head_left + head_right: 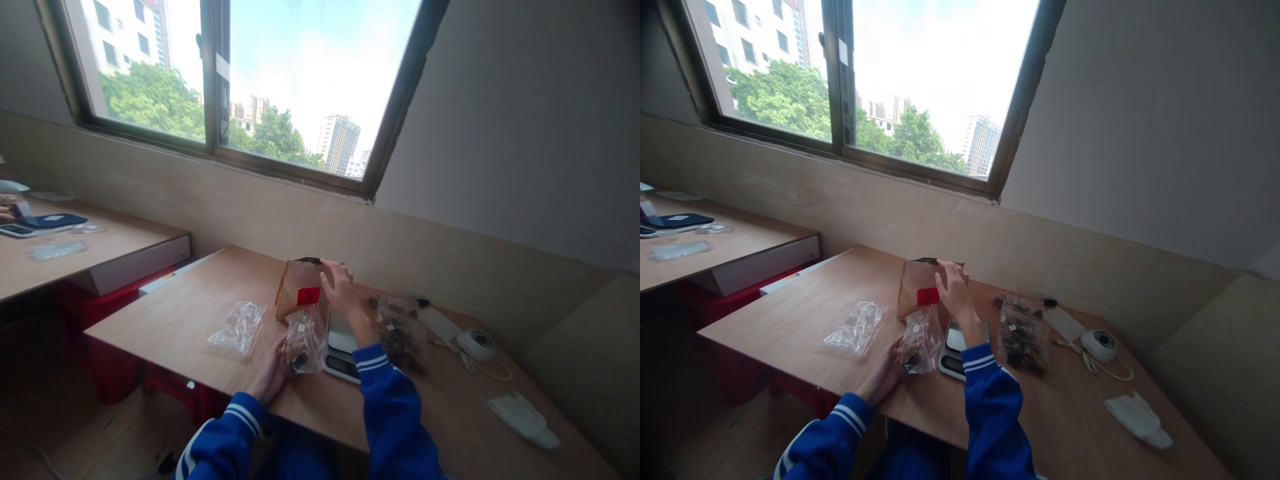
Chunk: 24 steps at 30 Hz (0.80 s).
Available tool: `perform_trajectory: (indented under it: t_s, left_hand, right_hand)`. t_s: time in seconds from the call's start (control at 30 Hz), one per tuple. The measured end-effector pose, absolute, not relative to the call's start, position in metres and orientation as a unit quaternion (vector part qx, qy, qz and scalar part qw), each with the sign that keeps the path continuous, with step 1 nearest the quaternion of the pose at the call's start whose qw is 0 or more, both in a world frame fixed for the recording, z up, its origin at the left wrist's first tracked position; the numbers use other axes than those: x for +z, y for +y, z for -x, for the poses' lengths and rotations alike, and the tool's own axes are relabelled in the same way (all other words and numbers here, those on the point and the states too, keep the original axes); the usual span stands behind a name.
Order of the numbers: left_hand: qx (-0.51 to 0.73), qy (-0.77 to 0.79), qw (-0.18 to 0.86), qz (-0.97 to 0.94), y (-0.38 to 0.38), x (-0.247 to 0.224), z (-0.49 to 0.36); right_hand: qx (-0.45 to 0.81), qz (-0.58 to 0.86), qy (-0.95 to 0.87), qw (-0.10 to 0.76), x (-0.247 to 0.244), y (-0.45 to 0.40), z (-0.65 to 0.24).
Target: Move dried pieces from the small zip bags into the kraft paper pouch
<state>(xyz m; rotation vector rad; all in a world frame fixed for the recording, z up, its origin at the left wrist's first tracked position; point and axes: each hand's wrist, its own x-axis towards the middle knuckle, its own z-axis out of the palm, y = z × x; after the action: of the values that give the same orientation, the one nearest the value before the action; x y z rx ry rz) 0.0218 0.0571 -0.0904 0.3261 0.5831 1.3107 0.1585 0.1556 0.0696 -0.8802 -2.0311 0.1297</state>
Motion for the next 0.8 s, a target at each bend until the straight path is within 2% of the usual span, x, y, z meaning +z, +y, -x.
perform_trajectory:
  t_s: [0.1,0.17,0.33,0.4,0.57,0.8]
  left_hand:
    - [0.629,0.251,0.724,-0.129,0.057,-0.09,-0.02]
    - [0.641,0.242,0.719,-0.118,0.056,-0.089,-0.019]
    - [0.647,0.236,0.712,-0.135,0.055,-0.087,-0.018]
    - [0.639,0.241,0.714,-0.155,0.054,-0.086,-0.019]
    - [0.628,0.264,0.709,-0.181,0.051,-0.085,-0.019]
    - [0.644,0.266,0.687,-0.207,0.052,-0.086,-0.021]
  right_hand:
    - [0.132,0.352,-0.797,0.473,0.068,0.141,-0.166]
    - [0.201,0.352,-0.8,0.443,0.06,0.135,-0.174]
    - [0.361,0.37,-0.826,0.225,0.024,0.133,-0.193]
    - [0.399,0.383,-0.812,0.184,0.009,0.134,-0.197]
    - [0.512,0.415,-0.705,0.261,-0.016,0.132,-0.194]
    - [0.59,0.388,-0.672,0.225,-0.025,0.121,-0.188]
